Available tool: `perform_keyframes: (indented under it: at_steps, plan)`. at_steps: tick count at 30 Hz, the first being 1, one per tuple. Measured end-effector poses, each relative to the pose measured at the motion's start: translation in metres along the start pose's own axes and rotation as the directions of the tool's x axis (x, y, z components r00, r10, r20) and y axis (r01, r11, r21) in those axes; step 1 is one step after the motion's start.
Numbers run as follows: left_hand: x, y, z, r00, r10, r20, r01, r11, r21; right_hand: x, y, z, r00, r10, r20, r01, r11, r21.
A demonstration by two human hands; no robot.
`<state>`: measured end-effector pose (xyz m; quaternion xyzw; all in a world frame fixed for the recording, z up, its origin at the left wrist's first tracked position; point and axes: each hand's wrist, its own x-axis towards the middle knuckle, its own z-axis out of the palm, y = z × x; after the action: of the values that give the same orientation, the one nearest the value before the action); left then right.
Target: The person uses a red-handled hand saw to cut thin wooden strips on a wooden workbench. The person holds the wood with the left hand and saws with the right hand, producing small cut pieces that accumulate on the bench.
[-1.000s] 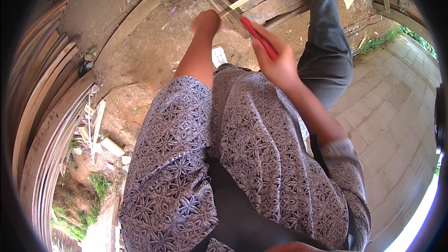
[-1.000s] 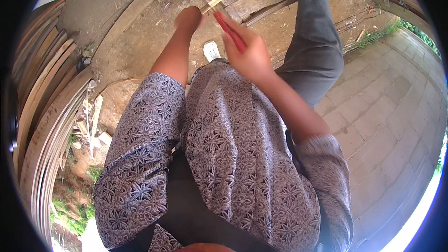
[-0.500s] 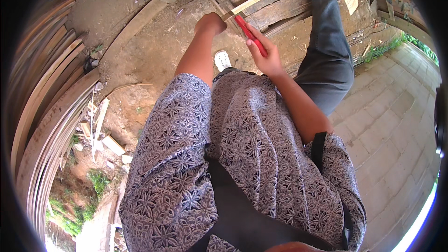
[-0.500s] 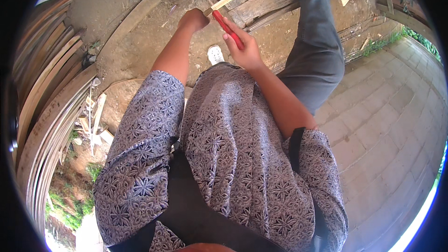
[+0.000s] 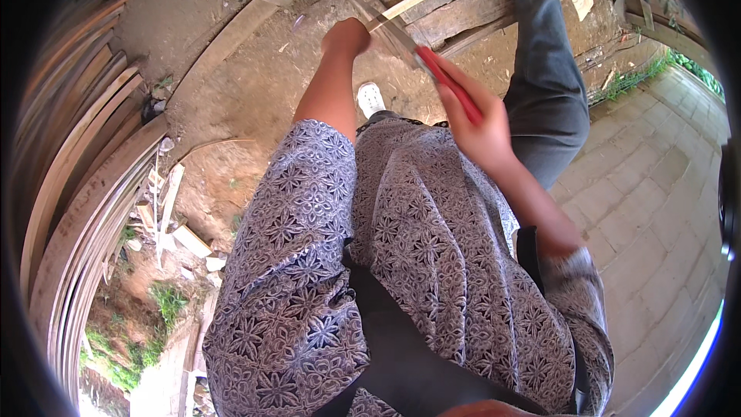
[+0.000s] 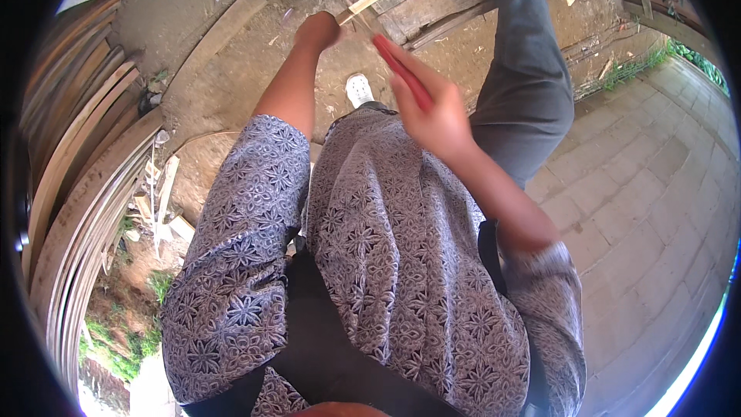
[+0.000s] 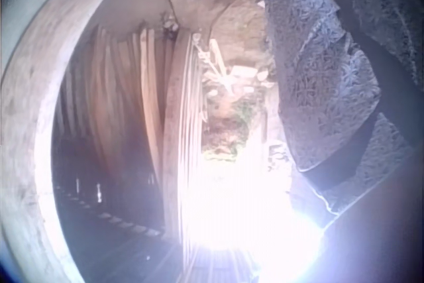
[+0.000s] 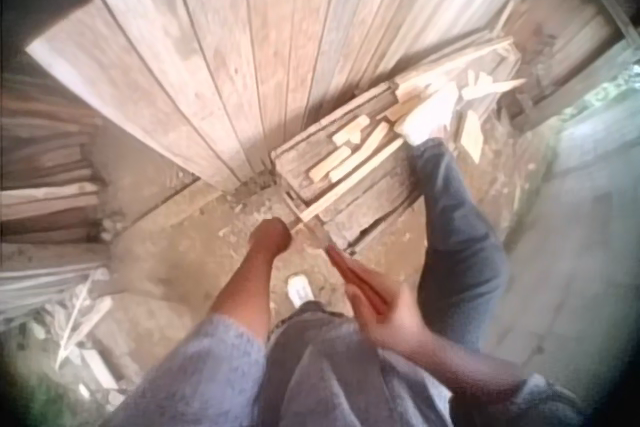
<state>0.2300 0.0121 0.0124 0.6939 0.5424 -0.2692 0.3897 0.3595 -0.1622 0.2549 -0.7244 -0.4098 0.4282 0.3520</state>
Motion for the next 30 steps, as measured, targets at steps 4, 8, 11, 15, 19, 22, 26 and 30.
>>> perform_keyframes:
  at_steps: [4,8,11,15,19,22,26,30]
  plan:
    - [-0.001,-0.001,-0.010,0.999,-0.004,0.033,0.003,1.000,0.005,0.083,0.049,0.060,0.995,-0.043,-0.087,0.044,0.999,-0.002]
    - [-0.003,0.001,-0.011,1.000,0.015,-0.012,-0.015,0.999,0.050,0.082,0.060,0.045,0.999,-0.043,-0.033,0.046,0.995,0.088]
    - [-0.022,0.010,-0.006,0.981,0.054,-0.184,-0.043,0.997,0.064,0.073,0.085,0.037,0.999,-0.035,-0.025,0.039,0.987,0.158]
    - [-0.034,0.009,0.004,0.934,0.160,-0.318,-0.133,0.986,0.105,0.056,0.088,0.035,0.997,-0.065,-0.030,0.069,0.986,0.154]
    - [-0.028,0.009,0.001,0.946,0.191,-0.263,-0.156,0.977,0.146,0.047,0.091,0.040,0.991,-0.091,-0.093,0.107,0.979,0.175]
    - [-0.032,0.019,-0.006,0.964,0.169,-0.207,-0.141,0.979,0.145,0.059,0.074,0.029,0.998,-0.018,-0.064,0.025,0.993,0.119]
    - [-0.024,0.017,-0.023,0.971,0.212,-0.116,-0.199,0.974,0.111,0.078,0.063,0.024,0.991,-0.114,-0.073,0.122,0.987,0.108]
    - [-0.016,0.013,-0.013,0.942,0.281,-0.185,-0.264,0.958,0.110,0.083,0.075,0.022,0.988,-0.144,-0.060,0.149,0.985,0.085]
